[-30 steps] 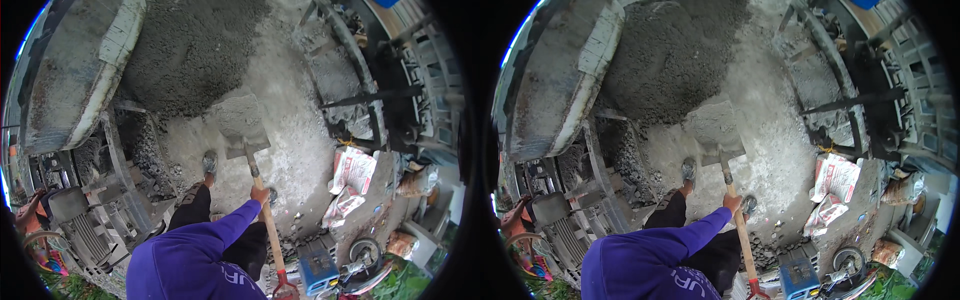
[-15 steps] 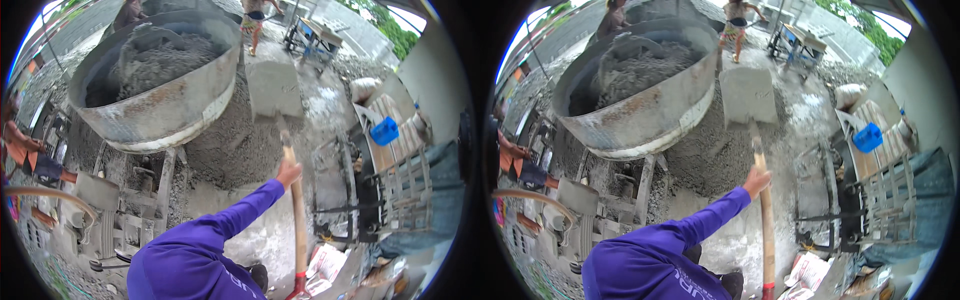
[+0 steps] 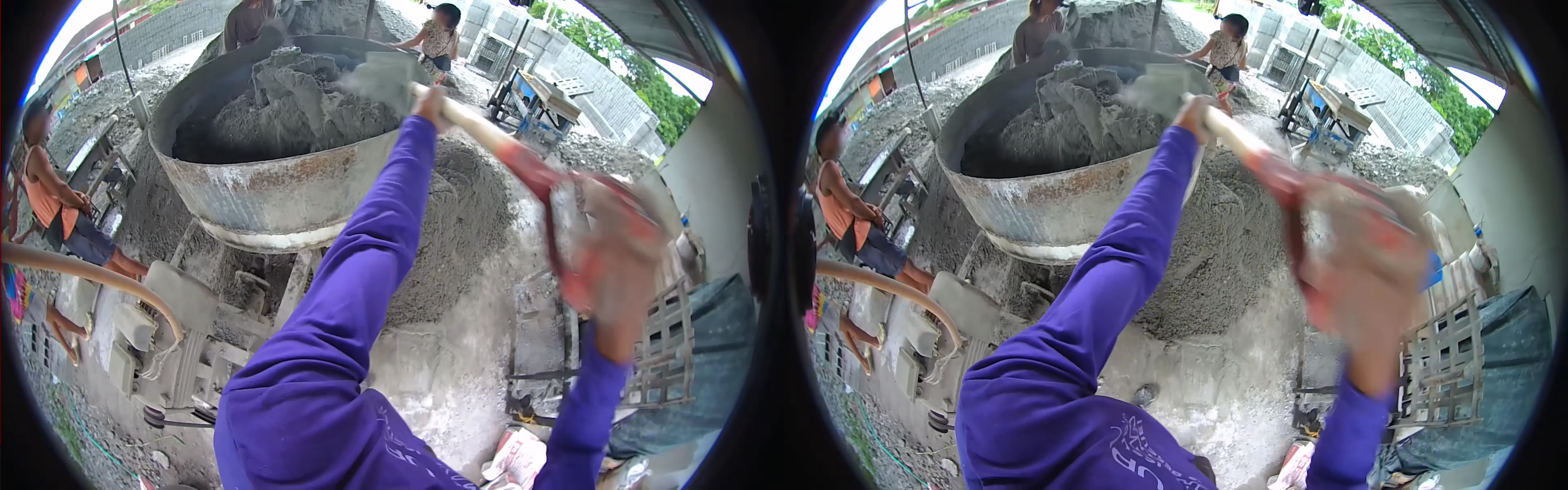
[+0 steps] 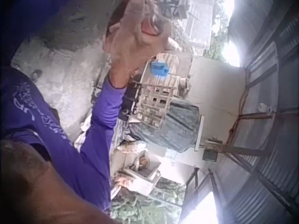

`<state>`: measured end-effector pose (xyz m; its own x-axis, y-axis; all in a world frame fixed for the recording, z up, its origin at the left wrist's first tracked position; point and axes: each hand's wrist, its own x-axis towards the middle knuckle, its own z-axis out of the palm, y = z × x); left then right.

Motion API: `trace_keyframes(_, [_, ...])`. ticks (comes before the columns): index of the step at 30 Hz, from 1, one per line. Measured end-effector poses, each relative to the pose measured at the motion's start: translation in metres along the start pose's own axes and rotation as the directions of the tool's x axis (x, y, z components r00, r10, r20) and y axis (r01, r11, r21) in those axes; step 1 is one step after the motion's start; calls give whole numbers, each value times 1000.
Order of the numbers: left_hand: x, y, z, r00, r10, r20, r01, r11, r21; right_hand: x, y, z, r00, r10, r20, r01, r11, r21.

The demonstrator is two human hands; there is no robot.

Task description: The person uses a shovel to move a pile of concrete mix on the ground and then uses a blue bucket to scoop water from a large barrel and pour it into a rotating concrete mixer.

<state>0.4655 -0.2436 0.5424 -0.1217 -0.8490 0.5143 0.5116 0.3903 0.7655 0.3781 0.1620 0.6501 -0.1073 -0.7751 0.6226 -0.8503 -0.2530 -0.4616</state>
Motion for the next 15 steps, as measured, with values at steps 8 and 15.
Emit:
trace_keyframes(8, [-65,-16,-149,927,-351,-133,364,926,95,-57,-8,230,921,-381,-83,384,922,36])
trace_keyframes(15, [-93,35,-48,895,-445,-41,422,872,-248,-83,13,164,922,-300,-243,312,950,10])
